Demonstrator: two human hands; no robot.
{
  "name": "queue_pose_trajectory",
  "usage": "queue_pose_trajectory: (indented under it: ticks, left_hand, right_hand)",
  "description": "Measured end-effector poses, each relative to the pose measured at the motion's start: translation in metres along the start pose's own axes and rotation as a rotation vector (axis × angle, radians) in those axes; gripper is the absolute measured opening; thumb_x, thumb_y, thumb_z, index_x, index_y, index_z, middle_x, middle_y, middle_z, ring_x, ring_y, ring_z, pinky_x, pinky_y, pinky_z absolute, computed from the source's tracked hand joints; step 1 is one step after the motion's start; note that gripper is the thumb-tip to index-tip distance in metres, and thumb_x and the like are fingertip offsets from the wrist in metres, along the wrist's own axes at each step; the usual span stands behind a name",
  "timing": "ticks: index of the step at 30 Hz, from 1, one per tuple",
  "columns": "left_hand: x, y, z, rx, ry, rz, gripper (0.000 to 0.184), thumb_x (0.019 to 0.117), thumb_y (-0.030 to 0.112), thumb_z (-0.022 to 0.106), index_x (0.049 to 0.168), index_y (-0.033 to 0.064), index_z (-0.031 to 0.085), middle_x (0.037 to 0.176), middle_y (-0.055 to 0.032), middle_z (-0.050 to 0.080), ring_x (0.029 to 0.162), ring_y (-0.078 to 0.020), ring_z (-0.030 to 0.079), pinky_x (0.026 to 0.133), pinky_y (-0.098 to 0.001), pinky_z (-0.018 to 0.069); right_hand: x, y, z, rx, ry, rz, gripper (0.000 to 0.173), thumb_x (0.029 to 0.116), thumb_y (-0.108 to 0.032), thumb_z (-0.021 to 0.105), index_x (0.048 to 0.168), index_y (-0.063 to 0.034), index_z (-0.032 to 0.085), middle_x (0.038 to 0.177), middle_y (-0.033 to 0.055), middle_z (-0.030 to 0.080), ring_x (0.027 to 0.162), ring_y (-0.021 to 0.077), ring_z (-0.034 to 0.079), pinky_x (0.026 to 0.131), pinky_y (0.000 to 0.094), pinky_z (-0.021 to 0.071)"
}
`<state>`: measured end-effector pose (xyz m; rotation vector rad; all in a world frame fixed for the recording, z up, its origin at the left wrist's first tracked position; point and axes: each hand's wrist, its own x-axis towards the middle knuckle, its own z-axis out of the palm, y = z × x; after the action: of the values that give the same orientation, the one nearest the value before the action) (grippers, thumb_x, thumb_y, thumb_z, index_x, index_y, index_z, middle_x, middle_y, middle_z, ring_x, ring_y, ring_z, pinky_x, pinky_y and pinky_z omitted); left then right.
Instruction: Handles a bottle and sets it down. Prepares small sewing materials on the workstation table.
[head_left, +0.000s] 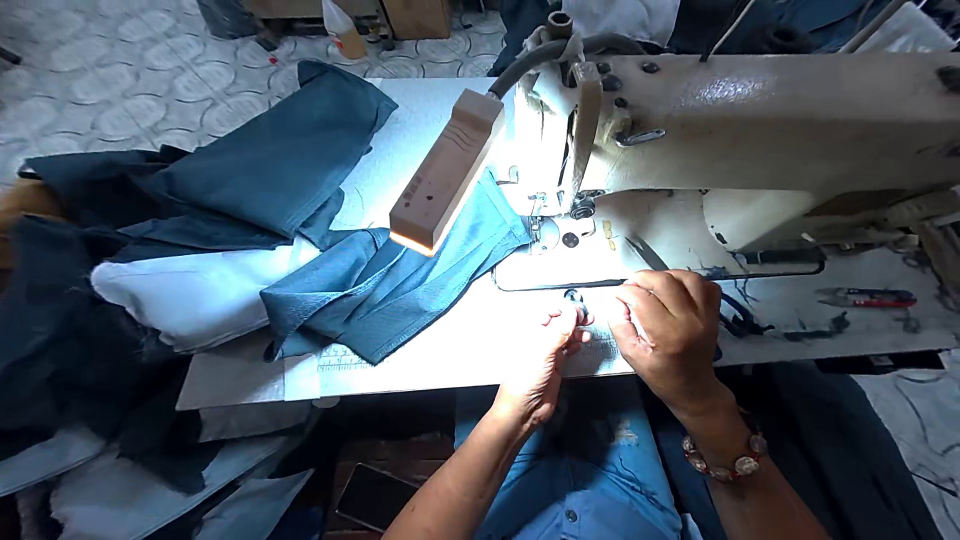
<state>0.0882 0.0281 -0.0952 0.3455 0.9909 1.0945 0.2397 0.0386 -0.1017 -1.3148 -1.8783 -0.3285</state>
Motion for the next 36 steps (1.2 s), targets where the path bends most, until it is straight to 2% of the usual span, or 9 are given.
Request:
queue_pose_trajectory:
  ticks: [7, 10, 13, 17, 22, 26, 31, 34, 36]
  left_hand:
    - [-0.002, 0.001, 0.006, -0.018, 0.023, -0.038, 0.02, 0.1054, -0.001, 0.045, 0.096, 0.0024, 0.062, 0.085, -0.0053, 0.072, 0.069, -0.0081, 0.069, 0.067, -0.0204, 0.0583]
    - [0.004, -0.004, 0.003, 0.142, -0.074, 0.054, 0.015, 0.1045, -0.001, 0.046, 0.101, 0.0019, 0.061, 0.088, -0.0043, 0.072, 0.073, -0.0074, 0.069, 0.071, -0.0202, 0.0577]
    - [0.01, -0.003, 0.003, 0.335, -0.139, 0.151, 0.012, 0.1028, -0.003, 0.049, 0.103, 0.004, 0.059, 0.079, 0.0022, 0.07, 0.069, -0.0043, 0.068, 0.07, -0.0192, 0.0576]
    - [0.014, 0.001, 0.001, 0.451, -0.154, 0.232, 0.014, 0.1005, -0.005, 0.051, 0.1, 0.0056, 0.059, 0.07, 0.0065, 0.068, 0.061, 0.001, 0.063, 0.062, -0.0141, 0.0532]
    - [0.012, 0.011, 0.0, 0.47, -0.118, 0.207, 0.015, 0.102, -0.004, 0.049, 0.098, 0.0064, 0.06, 0.069, 0.0055, 0.065, 0.057, 0.0008, 0.059, 0.057, -0.0135, 0.0503]
    - [0.01, 0.014, 0.001, 0.434, -0.116, 0.21, 0.018, 0.1016, -0.004, 0.047, 0.095, 0.0065, 0.06, 0.069, 0.0047, 0.064, 0.057, 0.0003, 0.058, 0.056, -0.0129, 0.0492]
    - [0.007, 0.017, 0.003, 0.364, -0.119, 0.178, 0.022, 0.1026, -0.003, 0.044, 0.092, 0.0079, 0.059, 0.065, 0.0051, 0.062, 0.055, 0.0002, 0.056, 0.057, -0.0135, 0.0487]
    - [0.009, 0.02, 0.007, 0.273, -0.071, 0.1, 0.026, 0.1058, 0.0, 0.04, 0.09, 0.009, 0.059, 0.063, 0.0053, 0.061, 0.053, 0.0008, 0.056, 0.055, -0.013, 0.0493]
    - [0.011, 0.027, 0.012, 0.22, -0.008, 0.056, 0.026, 0.1067, 0.001, 0.041, 0.089, 0.0079, 0.058, 0.061, 0.004, 0.059, 0.05, -0.0002, 0.055, 0.052, -0.0136, 0.0492]
  right_hand:
    - [-0.007, 0.021, -0.017, 0.009, -0.079, 0.164, 0.016, 0.0893, -0.009, 0.061, 0.088, -0.0008, 0.074, 0.095, 0.0192, 0.071, 0.09, 0.0364, 0.065, 0.076, 0.0505, 0.0463]
    - [-0.02, 0.034, -0.028, 0.046, -0.187, 0.249, 0.018, 0.0908, -0.008, 0.06, 0.092, 0.0022, 0.075, 0.096, 0.0209, 0.07, 0.09, 0.0388, 0.067, 0.076, 0.0535, 0.0519]
    - [-0.039, 0.04, -0.038, -0.036, -0.24, 0.301, 0.018, 0.0919, -0.008, 0.059, 0.093, 0.003, 0.074, 0.096, 0.0229, 0.069, 0.09, 0.042, 0.067, 0.075, 0.0555, 0.0526]
    - [-0.06, 0.043, -0.047, -0.16, -0.384, 0.468, 0.026, 0.0968, -0.003, 0.06, 0.117, 0.0107, 0.069, 0.112, 0.0364, 0.064, 0.104, 0.0576, 0.062, 0.088, 0.0695, 0.0478]
    - [-0.061, 0.052, -0.056, -0.135, -0.276, 0.418, 0.031, 0.0962, -0.007, 0.06, 0.124, 0.0054, 0.068, 0.114, 0.0337, 0.065, 0.101, 0.0563, 0.063, 0.081, 0.0705, 0.0457]
    - [-0.057, 0.065, -0.058, -0.074, -0.409, 0.462, 0.047, 0.089, -0.007, 0.075, 0.132, 0.005, 0.063, 0.115, 0.034, 0.066, 0.107, 0.0585, 0.062, 0.086, 0.0748, 0.0441]
    - [-0.055, 0.081, -0.057, -0.04, -0.47, 0.485, 0.049, 0.0875, -0.004, 0.077, 0.134, 0.0039, 0.063, 0.114, 0.0343, 0.067, 0.107, 0.0582, 0.062, 0.088, 0.0761, 0.0424]
    - [-0.057, 0.083, -0.062, 0.106, -0.443, 0.58, 0.045, 0.0874, -0.008, 0.071, 0.13, 0.005, 0.064, 0.108, 0.0309, 0.069, 0.098, 0.0503, 0.067, 0.083, 0.0706, 0.0469]
    - [-0.062, 0.076, -0.072, 0.408, -0.392, 0.774, 0.048, 0.0894, -0.012, 0.064, 0.134, 0.0043, 0.059, 0.101, 0.0168, 0.07, 0.084, 0.0244, 0.067, 0.074, 0.0433, 0.0548]
